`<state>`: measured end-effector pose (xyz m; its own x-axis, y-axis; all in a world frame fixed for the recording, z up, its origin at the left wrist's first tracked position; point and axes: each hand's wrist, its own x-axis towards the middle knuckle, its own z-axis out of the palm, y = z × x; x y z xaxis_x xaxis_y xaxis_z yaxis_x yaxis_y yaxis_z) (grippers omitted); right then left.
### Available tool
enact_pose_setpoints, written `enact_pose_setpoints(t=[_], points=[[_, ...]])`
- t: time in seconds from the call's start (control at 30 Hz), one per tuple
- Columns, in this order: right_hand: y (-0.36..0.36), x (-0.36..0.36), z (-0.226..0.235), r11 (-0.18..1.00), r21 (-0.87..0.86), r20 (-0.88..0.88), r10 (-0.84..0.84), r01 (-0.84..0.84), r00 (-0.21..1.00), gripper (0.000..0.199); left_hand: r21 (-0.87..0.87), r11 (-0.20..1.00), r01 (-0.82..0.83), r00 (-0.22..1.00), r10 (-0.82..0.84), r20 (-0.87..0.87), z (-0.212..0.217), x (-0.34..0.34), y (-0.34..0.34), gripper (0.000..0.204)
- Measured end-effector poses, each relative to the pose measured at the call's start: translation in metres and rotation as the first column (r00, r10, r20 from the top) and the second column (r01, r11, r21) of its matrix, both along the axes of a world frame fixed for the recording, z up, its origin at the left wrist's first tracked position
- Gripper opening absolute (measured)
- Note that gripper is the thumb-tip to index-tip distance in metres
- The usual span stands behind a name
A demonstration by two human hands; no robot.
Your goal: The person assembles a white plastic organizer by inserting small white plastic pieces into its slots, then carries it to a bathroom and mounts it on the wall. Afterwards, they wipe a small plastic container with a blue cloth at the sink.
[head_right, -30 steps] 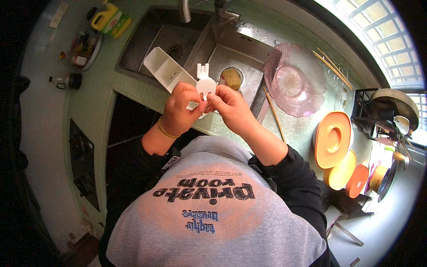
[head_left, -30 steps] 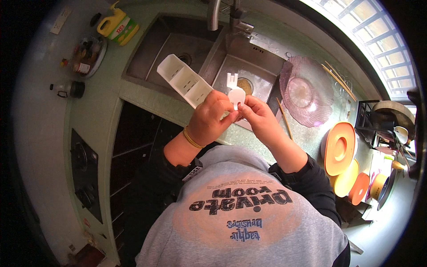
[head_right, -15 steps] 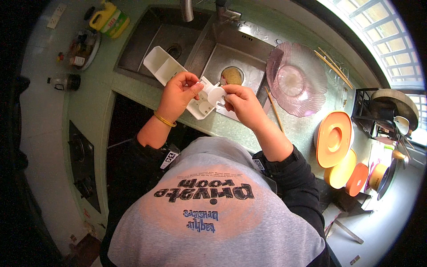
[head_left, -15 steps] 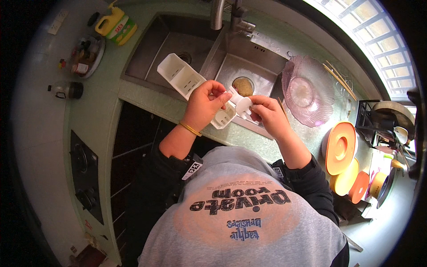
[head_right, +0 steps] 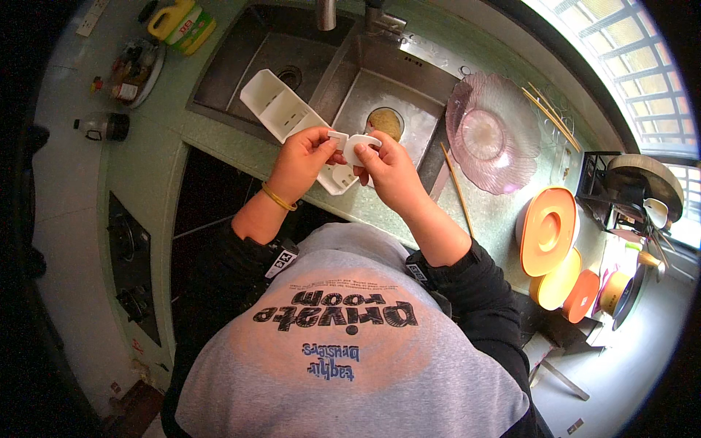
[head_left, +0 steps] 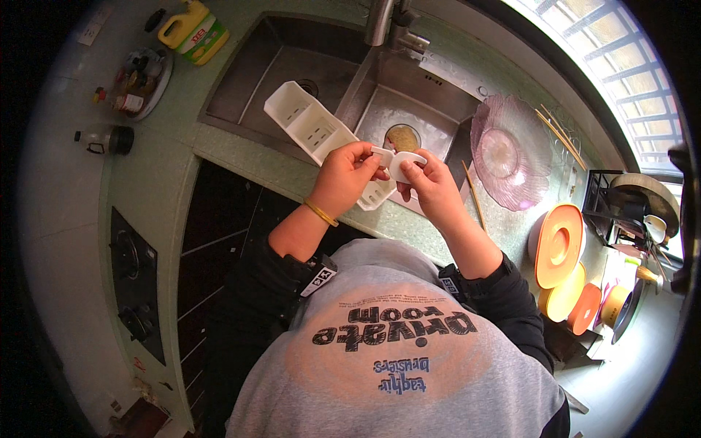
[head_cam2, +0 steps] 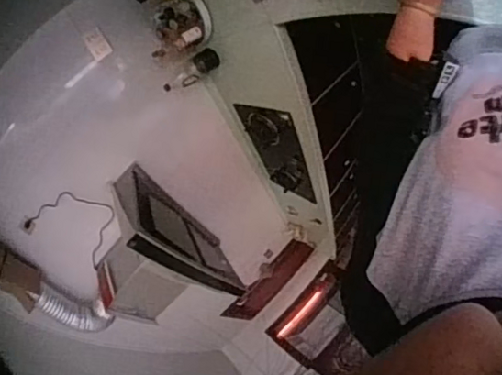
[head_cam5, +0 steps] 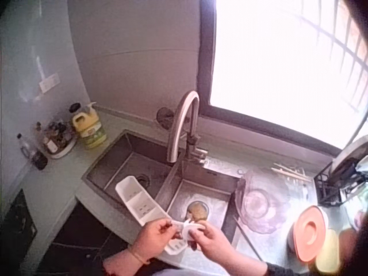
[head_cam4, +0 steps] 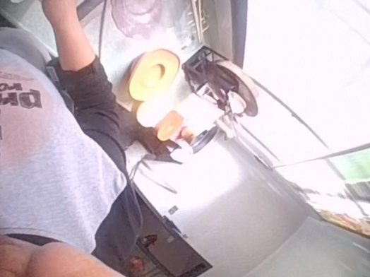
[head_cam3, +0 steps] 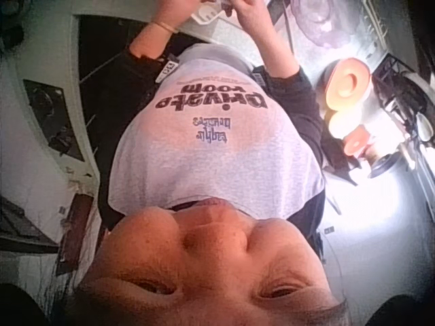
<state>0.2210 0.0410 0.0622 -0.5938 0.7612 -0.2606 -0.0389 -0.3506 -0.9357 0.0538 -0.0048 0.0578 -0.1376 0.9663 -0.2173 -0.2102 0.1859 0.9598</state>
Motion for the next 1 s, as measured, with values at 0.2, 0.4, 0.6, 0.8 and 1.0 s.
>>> enact_pose_setpoints(t=[0.2, 0.4, 0.6, 0.8, 1.0], points=[[-0.001, -0.002, 0.001, 0.992, -0.117, -0.061, -0.046, 0.038, 0.997, 0.019, 0.014, 0.987, 0.160, 0.987, -0.160, -0.032, -0.007, -0.011, 0.000, 0.011], [0.018, 0.014, -0.019, 0.955, -0.116, -0.115, -0.287, 0.274, 0.951, 0.011, 0.216, 0.955, -0.203, 0.820, 0.286, -0.496, -0.049, -0.032, -0.010, 0.035], [0.044, 0.030, -0.047, 0.939, -0.103, 0.081, -0.322, 0.329, 0.943, 0.017, -0.150, 0.839, -0.523, 0.834, 0.467, -0.294, -0.087, -0.051, -0.011, 0.068], [0.064, 0.024, -0.073, 0.970, 0.032, 0.265, -0.242, 0.243, 0.933, 0.019, -0.185, 0.910, -0.372, 0.927, 0.374, -0.028, -0.101, -0.051, -0.001, 0.065], [0.078, 0.005, -0.112, 0.978, -0.194, 0.404, 0.010, 0.075, 0.915, 0.022, -0.055, 0.920, -0.388, 0.783, 0.298, -0.546, -0.108, -0.041, 0.005, 0.057]])
